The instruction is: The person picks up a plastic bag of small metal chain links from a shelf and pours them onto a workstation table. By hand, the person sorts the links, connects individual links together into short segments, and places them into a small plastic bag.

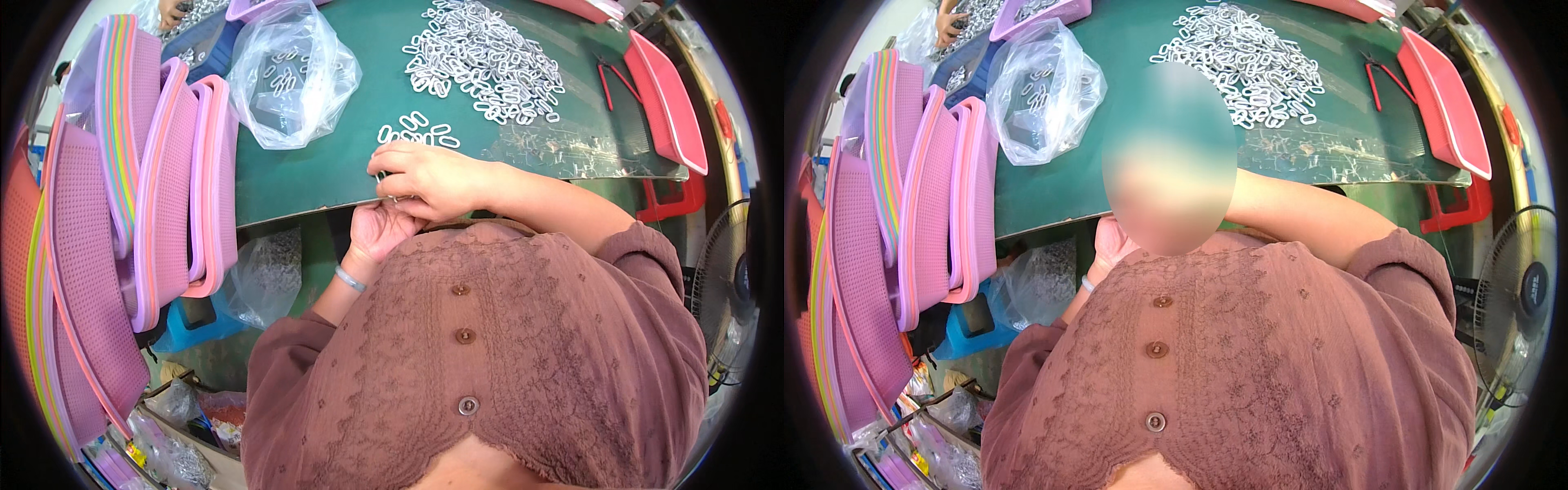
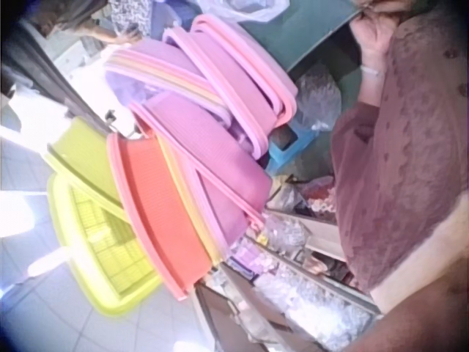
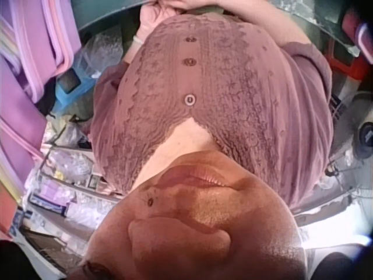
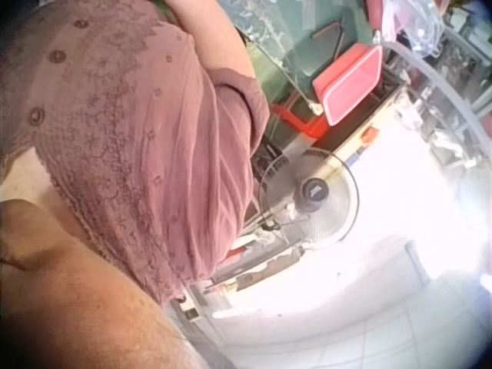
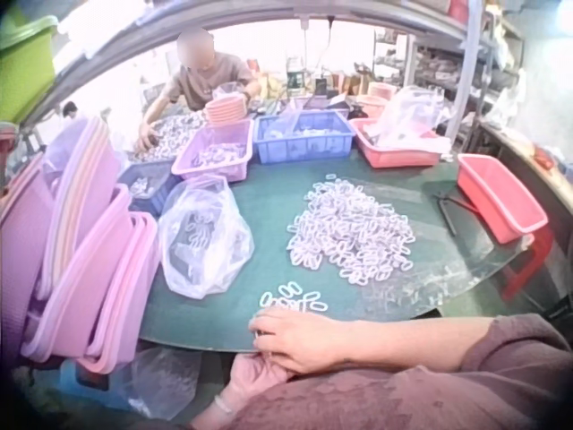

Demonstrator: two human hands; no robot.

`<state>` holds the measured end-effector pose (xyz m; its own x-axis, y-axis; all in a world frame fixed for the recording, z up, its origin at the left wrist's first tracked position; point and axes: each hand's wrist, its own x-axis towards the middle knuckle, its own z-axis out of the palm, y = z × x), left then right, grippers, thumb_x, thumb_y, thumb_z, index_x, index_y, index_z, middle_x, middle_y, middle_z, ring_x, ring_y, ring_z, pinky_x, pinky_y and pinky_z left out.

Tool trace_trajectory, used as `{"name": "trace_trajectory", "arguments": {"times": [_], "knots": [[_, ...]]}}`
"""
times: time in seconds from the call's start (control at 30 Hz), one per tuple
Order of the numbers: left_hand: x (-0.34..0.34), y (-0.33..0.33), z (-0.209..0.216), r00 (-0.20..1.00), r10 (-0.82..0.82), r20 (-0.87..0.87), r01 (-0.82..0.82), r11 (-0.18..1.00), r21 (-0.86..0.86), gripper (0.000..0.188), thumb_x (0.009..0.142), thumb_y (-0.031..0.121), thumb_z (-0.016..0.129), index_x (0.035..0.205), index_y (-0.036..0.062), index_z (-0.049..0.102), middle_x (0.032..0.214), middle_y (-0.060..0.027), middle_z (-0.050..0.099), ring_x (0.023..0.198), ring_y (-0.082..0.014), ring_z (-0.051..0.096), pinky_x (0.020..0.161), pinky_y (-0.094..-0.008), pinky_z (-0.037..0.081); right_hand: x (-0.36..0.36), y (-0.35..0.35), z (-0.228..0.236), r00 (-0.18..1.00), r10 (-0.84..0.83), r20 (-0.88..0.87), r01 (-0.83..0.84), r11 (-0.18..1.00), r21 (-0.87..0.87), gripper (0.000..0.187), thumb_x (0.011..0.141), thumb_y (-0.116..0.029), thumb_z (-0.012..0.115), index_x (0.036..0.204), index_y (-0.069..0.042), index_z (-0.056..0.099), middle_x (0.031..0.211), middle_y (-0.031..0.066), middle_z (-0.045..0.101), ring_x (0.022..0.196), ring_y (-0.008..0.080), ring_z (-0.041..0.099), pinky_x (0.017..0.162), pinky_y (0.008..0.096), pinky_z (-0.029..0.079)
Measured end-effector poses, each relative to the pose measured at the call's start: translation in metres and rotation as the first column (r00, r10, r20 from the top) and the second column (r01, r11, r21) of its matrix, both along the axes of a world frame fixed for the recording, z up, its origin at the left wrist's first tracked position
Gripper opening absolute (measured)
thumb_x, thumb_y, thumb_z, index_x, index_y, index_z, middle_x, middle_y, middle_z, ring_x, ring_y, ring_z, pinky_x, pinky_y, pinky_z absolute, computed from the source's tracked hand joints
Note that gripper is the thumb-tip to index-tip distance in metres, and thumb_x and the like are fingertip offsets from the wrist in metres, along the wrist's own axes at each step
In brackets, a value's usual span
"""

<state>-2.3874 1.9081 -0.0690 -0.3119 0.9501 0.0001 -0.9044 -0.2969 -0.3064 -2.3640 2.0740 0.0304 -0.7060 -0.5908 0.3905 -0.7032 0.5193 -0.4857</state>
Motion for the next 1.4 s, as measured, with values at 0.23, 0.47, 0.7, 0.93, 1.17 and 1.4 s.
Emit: {"name": "trace_trajectory", "arguments": {"times": [0.23, 0.47, 0.7, 0.93, 1.17, 1.4], "knots": [[0.004, 0.007, 0.012, 0.999, 0.023, -0.048, -0.032, 0.981, -0.190, 0.043, 0.096, 0.029, 0.034, 0.129, 0.0039, 0.044, 0.133, -0.0184, 0.046, 0.126, -0.0354, 0.040, 0.107, -0.0562, 0.025, 0.007, 0.023, -0.012, 0.944, -0.313, -0.108, 0.316, 0.949, 0.009, 0.032, 0.075, -0.017, 0.067, 0.104, -0.005, 0.060, 0.117, 0.0156, 0.051, 0.113, 0.0370, 0.045, 0.099, 0.0470, 0.034], [0.005, 0.008, 0.010, 0.998, 0.018, -0.063, -0.032, 0.970, -0.241, 0.042, 0.096, 0.030, 0.034, 0.128, 0.0045, 0.045, 0.131, -0.0189, 0.047, 0.124, -0.0364, 0.041, 0.106, -0.0585, 0.026, 0.000, 0.010, -0.029, 0.907, -0.410, -0.092, 0.419, 0.897, 0.141, 0.053, 0.077, -0.034, 0.066, 0.120, -0.006, 0.054, 0.128, 0.0180, 0.047, 0.125, 0.0362, 0.038, 0.104, 0.0467, 0.030], [0.005, 0.005, 0.010, 0.998, 0.011, -0.063, -0.027, 0.964, -0.266, 0.041, 0.096, 0.029, 0.035, 0.125, 0.0018, 0.045, 0.125, -0.0158, 0.052, 0.121, -0.0330, 0.045, 0.105, -0.0549, 0.031, -0.001, 0.005, -0.026, 0.993, -0.108, 0.051, 0.109, 0.994, -0.027, 0.034, 0.074, -0.018, 0.068, 0.103, -0.004, 0.058, 0.119, 0.0133, 0.052, 0.119, 0.0344, 0.045, 0.102, 0.0465, 0.034], [0.009, 0.008, 0.020, 0.992, 0.062, -0.112, -0.087, 0.968, -0.235, 0.038, 0.094, 0.026, 0.040, 0.124, 0.0036, 0.047, 0.127, -0.0186, 0.050, 0.118, -0.0344, 0.048, 0.101, -0.0565, 0.035, 0.008, 0.020, -0.023, 0.961, -0.271, -0.049, 0.266, 0.959, -0.098, 0.030, 0.078, -0.015, 0.064, 0.106, -0.004, 0.060, 0.121, 0.0136, 0.054, 0.119, 0.0341, 0.046, 0.104, 0.0477, 0.032], [0.006, 0.009, 0.021, 0.992, 0.029, -0.126, -0.073, 0.931, -0.358, 0.034, 0.094, 0.025, 0.039, 0.119, 0.0051, 0.050, 0.122, -0.0157, 0.053, 0.115, -0.0298, 0.051, 0.100, -0.0537, 0.037, 0.009, 0.006, -0.031, 0.967, -0.257, 0.000, 0.256, 0.966, -0.033, 0.041, 0.078, -0.020, 0.065, 0.114, -0.002, 0.056, 0.123, 0.0154, 0.052, 0.121, 0.0359, 0.044, 0.101, 0.0452, 0.035], [0.010, 0.001, 0.012, 0.990, 0.140, -0.032, -0.143, 0.938, -0.316, 0.033, 0.094, 0.025, 0.035, 0.115, 0.0045, 0.051, 0.112, -0.0143, 0.057, 0.101, -0.0259, 0.059, 0.084, -0.0416, 0.052, 0.016, -0.014, -0.032, 0.998, -0.052, 0.026, 0.054, 0.995, -0.082, 0.036, 0.071, -0.009, 0.069, 0.105, -0.001, 0.060, 0.120, 0.0149, 0.054, 0.119, 0.0352, 0.046, 0.097, 0.0440, 0.041]]}}
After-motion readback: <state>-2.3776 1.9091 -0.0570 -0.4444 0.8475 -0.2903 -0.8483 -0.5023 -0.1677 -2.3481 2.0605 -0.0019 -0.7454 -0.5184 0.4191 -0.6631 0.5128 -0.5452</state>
